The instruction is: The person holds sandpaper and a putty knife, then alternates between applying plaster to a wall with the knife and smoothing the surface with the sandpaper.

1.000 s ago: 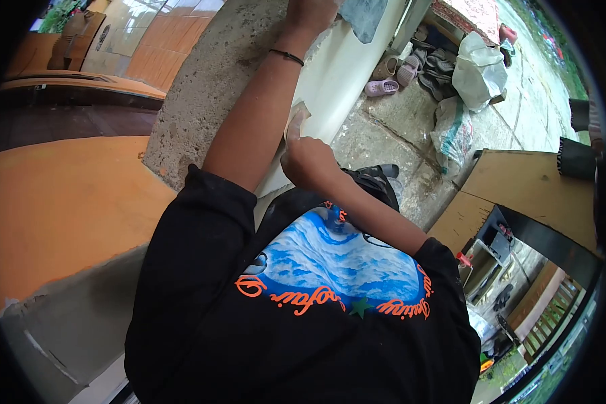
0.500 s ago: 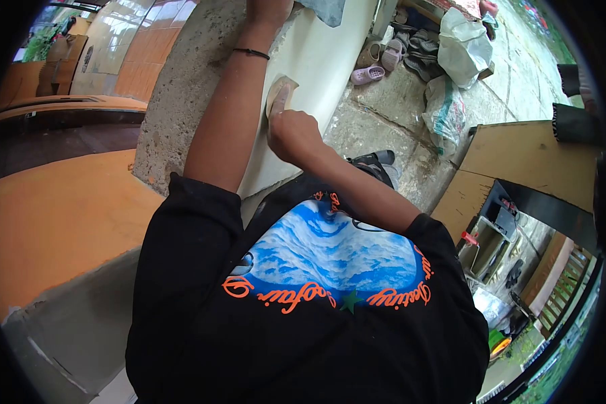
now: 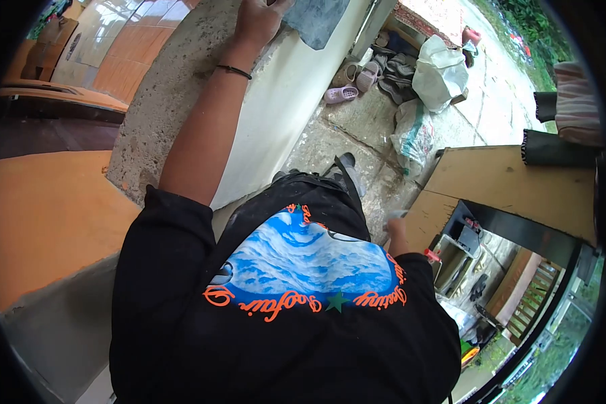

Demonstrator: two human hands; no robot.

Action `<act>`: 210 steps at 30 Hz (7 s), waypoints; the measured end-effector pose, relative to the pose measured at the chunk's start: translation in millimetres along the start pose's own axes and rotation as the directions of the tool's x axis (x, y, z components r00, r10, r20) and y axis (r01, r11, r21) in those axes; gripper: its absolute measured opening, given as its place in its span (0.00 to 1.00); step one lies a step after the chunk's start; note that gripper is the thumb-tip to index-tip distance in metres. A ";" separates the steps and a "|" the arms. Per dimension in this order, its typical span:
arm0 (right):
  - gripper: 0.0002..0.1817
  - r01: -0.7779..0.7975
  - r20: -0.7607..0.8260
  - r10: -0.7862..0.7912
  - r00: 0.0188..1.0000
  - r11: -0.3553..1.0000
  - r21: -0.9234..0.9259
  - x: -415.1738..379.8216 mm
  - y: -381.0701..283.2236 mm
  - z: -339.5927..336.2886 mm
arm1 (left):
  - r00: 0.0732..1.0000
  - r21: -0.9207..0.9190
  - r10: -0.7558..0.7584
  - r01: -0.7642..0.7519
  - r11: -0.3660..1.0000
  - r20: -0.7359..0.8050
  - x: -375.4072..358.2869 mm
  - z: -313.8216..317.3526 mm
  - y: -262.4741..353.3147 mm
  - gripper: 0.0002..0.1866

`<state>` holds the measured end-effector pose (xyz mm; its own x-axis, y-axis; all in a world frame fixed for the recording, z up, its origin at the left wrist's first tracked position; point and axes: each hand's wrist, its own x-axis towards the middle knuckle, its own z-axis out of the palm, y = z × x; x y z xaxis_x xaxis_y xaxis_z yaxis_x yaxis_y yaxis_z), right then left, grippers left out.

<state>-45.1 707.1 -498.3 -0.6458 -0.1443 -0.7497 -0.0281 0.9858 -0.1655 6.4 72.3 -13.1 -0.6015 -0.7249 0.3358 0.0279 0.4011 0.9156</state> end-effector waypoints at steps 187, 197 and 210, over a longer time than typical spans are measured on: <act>0.31 0.380 -0.440 -0.446 0.779 -0.221 0.898 135.8 -755.0 -429.1 | 0.904 0.967 -0.408 -0.019 0.254 0.125 31.9 55.8 22.1 0.37; 0.35 -0.013 -0.115 -0.555 0.824 -0.221 0.975 43.2 -704.9 -344.1 | 0.907 0.959 -0.391 -0.042 0.279 0.153 33.2 55.0 17.4 0.40; 0.34 -0.149 0.086 -0.497 0.864 -0.089 0.985 29.2 -686.3 -306.1 | 0.913 0.963 -0.388 -0.021 0.270 0.128 31.4 55.5 17.4 0.40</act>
<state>-278.2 52.6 -210.4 -0.4786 -0.6215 -0.6202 0.8500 -0.1507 -0.5048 -56.3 87.6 1.1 -0.6623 -0.7453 -0.0769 -0.7486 0.6625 0.0270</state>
